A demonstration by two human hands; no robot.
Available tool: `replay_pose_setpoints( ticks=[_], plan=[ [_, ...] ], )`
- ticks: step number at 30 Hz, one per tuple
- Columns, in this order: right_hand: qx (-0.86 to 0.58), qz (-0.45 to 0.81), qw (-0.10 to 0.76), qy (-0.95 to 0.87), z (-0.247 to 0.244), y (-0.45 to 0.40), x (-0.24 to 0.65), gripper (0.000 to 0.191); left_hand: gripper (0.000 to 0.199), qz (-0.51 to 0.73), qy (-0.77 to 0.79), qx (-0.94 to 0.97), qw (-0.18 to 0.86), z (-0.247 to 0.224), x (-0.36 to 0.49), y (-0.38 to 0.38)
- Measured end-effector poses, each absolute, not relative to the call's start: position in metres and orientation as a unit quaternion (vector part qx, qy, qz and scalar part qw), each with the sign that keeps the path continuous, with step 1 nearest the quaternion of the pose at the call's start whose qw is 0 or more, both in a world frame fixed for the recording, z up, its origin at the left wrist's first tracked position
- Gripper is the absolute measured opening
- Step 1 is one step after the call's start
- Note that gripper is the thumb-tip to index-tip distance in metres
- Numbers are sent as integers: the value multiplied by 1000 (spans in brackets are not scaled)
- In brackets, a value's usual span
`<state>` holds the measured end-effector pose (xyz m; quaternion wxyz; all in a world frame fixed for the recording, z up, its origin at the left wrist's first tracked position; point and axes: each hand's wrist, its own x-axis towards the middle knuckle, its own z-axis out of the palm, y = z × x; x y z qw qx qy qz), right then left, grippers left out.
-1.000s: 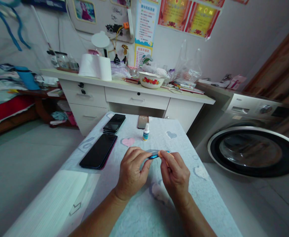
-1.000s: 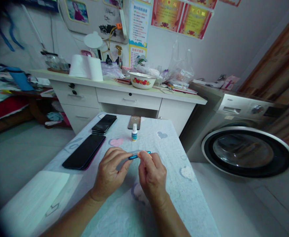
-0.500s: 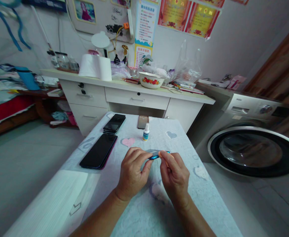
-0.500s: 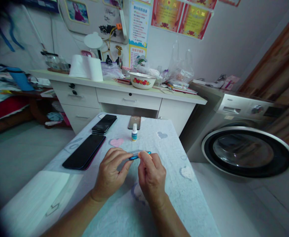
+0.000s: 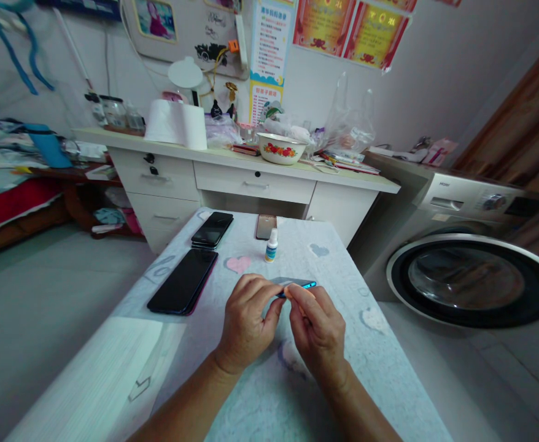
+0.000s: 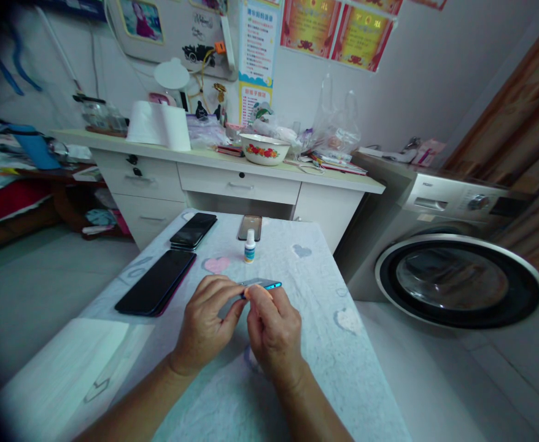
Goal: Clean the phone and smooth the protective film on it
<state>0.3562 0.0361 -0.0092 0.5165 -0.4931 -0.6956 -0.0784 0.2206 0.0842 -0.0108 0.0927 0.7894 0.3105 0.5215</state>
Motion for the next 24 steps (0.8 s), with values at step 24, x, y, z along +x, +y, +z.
replay_pose_setpoints(
  ticks=[24],
  plan=[
    [-535,-82,548,-637,-5,40,370,23,14,524,317,785,95,-10,220,84]
  ],
)
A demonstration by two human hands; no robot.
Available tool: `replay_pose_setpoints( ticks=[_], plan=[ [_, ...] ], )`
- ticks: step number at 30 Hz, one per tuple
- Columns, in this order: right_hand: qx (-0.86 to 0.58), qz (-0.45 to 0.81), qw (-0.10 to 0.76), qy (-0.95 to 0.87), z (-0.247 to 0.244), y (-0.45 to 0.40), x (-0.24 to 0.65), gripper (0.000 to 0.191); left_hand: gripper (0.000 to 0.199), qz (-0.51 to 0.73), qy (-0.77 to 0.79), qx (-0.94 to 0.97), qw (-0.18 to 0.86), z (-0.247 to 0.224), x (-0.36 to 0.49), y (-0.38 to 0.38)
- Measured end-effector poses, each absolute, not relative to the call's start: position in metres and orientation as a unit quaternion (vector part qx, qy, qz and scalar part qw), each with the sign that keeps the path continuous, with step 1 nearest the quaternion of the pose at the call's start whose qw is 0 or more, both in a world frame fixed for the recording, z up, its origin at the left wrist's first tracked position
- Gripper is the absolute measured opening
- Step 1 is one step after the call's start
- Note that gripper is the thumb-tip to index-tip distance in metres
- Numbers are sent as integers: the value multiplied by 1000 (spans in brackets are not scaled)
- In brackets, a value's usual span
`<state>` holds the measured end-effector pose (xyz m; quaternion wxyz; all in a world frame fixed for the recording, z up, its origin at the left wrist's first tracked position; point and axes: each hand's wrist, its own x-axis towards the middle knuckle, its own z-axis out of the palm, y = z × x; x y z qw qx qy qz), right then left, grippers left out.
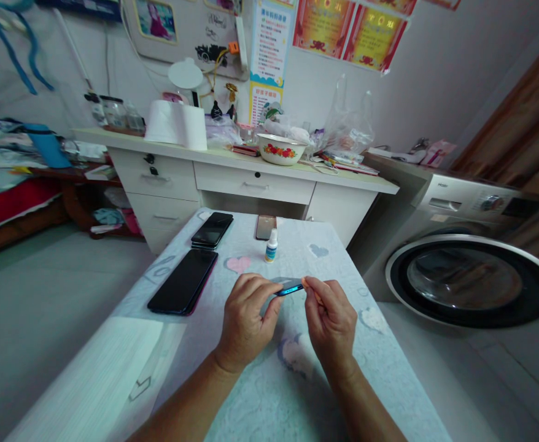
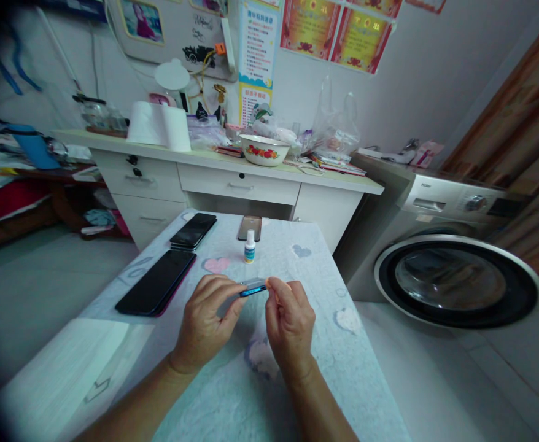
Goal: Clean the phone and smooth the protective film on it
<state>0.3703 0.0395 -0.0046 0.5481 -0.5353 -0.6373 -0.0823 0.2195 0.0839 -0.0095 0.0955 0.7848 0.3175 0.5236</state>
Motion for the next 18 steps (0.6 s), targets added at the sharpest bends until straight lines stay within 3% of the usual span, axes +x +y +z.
replay_pose_setpoints(
  ticks=[18],
  plan=[
    [-497,-80,505,-701,-13,37,361,35,13,521,314,788,91,-11,222,83]
  ],
)
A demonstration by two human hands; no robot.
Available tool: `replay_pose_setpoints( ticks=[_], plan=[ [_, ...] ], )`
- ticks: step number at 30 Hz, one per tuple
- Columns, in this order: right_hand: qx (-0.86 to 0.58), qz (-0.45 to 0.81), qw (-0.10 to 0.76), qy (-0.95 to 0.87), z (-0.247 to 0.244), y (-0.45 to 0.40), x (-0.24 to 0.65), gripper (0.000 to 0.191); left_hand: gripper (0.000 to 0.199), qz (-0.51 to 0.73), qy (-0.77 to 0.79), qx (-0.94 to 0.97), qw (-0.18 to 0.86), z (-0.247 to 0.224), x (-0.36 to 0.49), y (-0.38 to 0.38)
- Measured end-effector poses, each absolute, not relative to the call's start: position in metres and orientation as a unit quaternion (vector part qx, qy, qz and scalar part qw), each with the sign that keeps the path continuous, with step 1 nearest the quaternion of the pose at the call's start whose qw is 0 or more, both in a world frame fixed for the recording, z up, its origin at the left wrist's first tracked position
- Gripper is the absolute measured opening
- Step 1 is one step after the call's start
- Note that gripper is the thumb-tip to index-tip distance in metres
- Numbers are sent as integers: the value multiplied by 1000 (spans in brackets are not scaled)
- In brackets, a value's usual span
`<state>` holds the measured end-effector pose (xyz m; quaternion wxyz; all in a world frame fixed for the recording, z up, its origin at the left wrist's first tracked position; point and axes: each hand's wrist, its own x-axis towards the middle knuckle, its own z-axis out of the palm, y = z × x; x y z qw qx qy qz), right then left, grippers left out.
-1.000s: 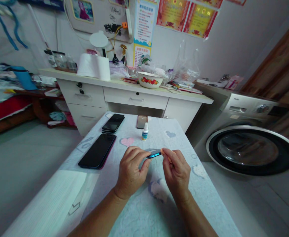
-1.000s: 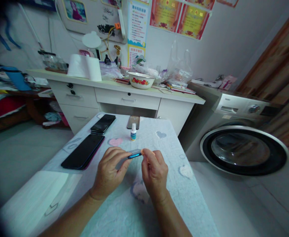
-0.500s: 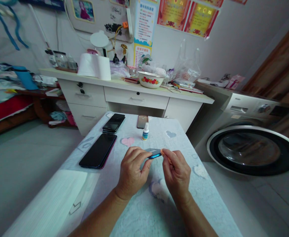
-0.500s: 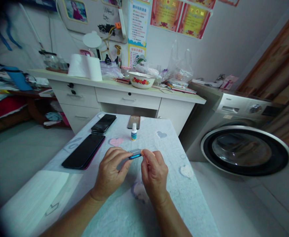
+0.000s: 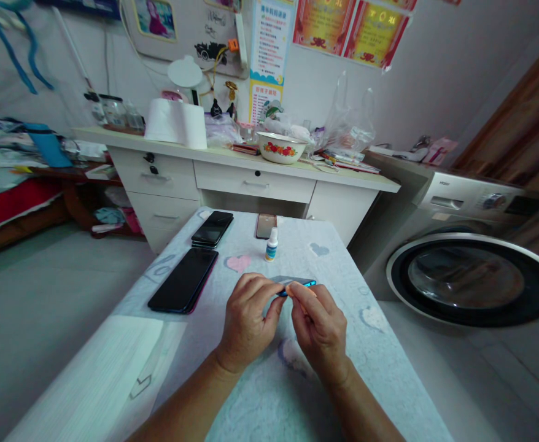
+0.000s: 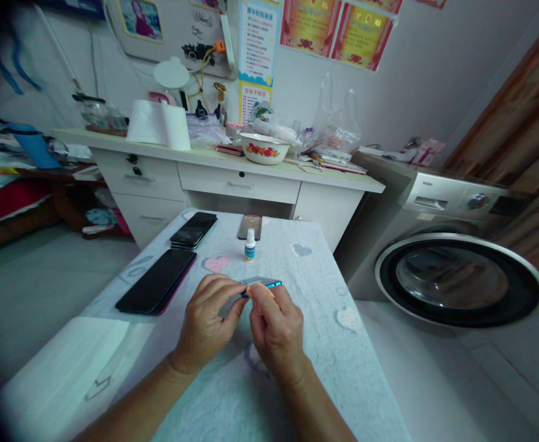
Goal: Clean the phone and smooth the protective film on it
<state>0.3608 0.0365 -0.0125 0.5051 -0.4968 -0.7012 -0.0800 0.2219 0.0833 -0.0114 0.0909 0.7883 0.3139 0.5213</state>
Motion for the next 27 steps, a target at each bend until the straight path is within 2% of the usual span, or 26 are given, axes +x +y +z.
replay_pose_setpoints(
  ticks=[16,19,24,27],
  plan=[
    [-566,-58,564,-599,-6,45,383,18,12,519,341,780,73,-9,218,85],
    [-575,34,598,-557,-9,48,384,19,12,527,358,769,50,-8,218,86],
    [-549,280,650,-444,-19,53,378,29,13,508,375,774,39,-10,216,88],
    [-510,368,676,-385,-23,56,375,31,14,503,377,777,34,-11,215,89]
  ],
)
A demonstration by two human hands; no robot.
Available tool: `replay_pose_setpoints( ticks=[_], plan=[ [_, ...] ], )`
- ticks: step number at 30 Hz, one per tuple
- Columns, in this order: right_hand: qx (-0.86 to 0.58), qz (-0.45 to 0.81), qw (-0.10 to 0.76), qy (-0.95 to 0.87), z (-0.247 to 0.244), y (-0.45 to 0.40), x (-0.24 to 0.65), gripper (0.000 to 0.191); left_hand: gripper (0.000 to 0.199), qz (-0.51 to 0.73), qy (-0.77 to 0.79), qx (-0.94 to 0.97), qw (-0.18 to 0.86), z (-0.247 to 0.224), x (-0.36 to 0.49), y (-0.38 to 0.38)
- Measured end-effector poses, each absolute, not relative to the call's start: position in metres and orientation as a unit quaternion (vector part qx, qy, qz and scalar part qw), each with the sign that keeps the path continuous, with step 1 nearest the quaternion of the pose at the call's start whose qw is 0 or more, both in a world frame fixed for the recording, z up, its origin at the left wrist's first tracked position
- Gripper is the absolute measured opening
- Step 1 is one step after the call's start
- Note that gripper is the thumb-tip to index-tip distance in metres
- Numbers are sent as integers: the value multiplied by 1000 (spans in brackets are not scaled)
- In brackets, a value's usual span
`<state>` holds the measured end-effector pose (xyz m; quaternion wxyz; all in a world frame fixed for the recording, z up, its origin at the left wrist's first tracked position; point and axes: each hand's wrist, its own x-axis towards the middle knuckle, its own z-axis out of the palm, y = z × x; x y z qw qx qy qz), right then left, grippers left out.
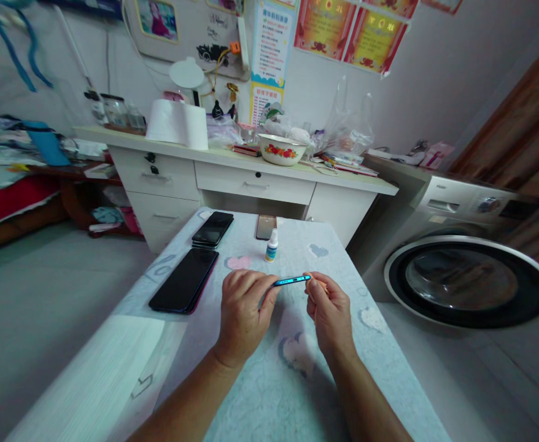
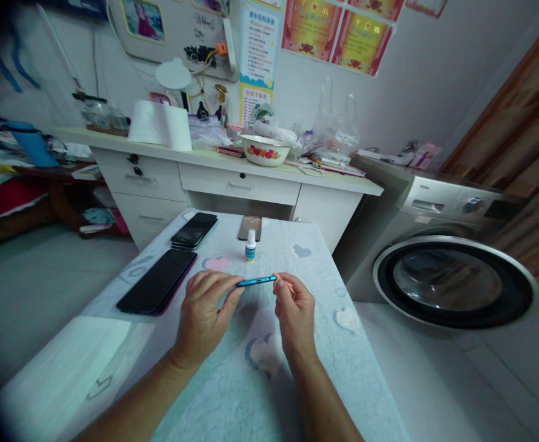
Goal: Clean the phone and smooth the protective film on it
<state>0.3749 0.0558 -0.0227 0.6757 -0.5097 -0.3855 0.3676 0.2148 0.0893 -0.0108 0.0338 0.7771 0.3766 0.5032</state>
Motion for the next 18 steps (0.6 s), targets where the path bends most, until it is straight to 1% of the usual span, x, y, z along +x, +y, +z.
replay_pose_setpoints(
  ticks=[4,9,13,18],
  plan=[
    [-481,407,689,-359,-24,57,374,31,13,503,368,782,23,-10,215,89],
    [-476,399,693,-366,-21,56,376,31,14,517,353,780,9,-8,216,87],
    [-476,363,697,-396,-19,52,377,27,14,533,348,771,6,-9,216,86],
    [-515,272,681,-445,-15,48,379,25,13,530,347,773,24,-9,218,83]
  ],
)
